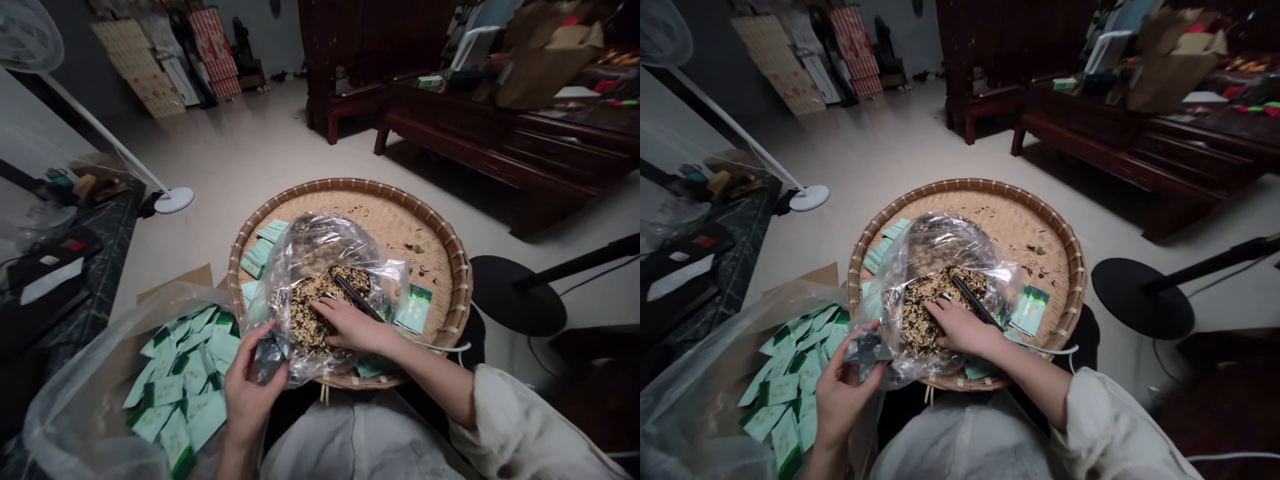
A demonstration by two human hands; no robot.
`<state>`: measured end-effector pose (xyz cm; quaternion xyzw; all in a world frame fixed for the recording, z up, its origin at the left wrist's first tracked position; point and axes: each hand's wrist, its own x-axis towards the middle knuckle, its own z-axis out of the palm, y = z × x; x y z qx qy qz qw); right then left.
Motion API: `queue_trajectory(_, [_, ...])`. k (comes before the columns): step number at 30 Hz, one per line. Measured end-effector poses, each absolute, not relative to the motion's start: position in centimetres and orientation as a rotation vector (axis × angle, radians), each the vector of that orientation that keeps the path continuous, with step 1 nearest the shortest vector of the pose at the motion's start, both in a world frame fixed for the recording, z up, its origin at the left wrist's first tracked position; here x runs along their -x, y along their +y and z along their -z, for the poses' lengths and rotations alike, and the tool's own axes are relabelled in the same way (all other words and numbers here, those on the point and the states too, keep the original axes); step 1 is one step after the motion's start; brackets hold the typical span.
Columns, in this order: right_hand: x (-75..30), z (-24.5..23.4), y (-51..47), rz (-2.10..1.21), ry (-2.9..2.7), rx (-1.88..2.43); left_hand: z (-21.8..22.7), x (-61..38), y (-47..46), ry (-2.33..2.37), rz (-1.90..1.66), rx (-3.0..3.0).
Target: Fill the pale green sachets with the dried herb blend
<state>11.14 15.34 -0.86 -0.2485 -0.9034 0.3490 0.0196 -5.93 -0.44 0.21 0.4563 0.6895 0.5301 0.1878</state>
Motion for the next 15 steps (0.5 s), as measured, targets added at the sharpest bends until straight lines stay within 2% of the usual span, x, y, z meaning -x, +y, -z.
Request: queue_trajectory(15, [-9.9, 2.4, 16.1, -1.112, -2.762, 0.74, 1.6, 6.0, 0.3, 1.915, -1.496, -1.254])
